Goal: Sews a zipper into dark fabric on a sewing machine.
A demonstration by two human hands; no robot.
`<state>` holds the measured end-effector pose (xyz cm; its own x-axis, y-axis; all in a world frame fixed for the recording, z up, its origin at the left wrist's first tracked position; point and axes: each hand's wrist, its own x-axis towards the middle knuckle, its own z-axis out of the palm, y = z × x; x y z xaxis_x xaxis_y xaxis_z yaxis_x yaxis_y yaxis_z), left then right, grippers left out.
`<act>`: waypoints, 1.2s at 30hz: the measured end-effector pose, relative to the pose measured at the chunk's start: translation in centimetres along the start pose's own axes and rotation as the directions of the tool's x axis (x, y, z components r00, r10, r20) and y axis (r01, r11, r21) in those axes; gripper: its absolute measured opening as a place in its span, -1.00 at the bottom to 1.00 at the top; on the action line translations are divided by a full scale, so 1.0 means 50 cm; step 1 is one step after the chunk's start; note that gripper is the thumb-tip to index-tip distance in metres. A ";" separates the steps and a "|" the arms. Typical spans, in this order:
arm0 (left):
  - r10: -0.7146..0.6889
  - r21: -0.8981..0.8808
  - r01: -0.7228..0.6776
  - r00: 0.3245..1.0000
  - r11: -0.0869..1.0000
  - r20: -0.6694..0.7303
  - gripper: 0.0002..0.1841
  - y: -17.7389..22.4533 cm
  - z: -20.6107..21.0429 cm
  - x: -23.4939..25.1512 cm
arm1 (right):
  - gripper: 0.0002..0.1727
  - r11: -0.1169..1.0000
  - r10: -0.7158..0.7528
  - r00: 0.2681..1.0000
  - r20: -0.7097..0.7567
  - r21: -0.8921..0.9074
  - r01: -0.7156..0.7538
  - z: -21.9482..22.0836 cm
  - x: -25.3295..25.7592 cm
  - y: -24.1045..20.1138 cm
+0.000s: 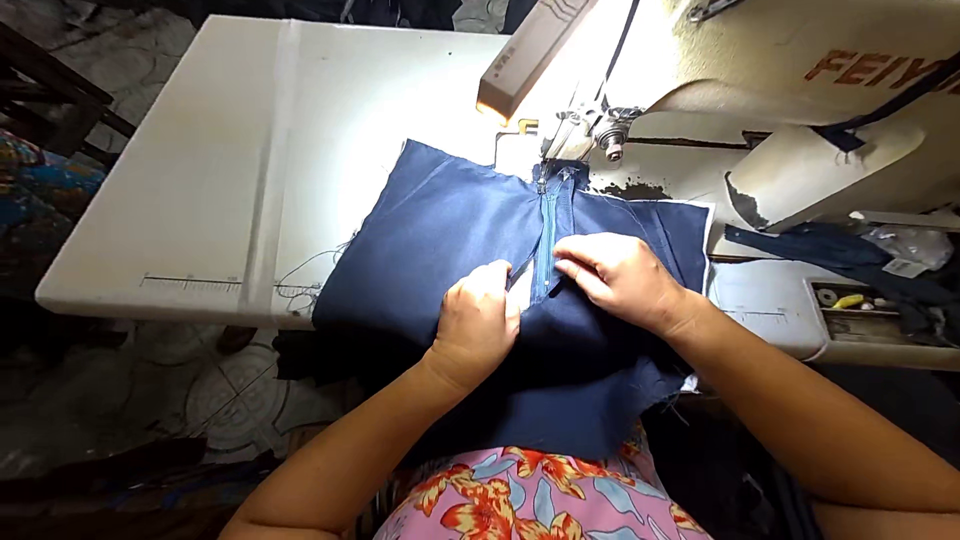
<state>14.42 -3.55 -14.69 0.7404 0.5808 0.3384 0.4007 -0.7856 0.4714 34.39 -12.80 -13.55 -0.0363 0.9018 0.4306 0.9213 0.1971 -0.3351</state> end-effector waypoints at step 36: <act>-0.207 -0.319 0.153 0.968 0.935 -0.143 -0.91 -0.006 0.007 0.012 | -0.89 0.941 -0.320 0.924 0.208 0.188 0.283 0.024 0.128 0.030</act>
<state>14.93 -3.05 -14.91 0.5561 0.7555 0.3463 0.3158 -0.5775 0.7528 35.08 -6.26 -12.32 -0.4087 0.8507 0.3305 0.7837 0.5127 -0.3506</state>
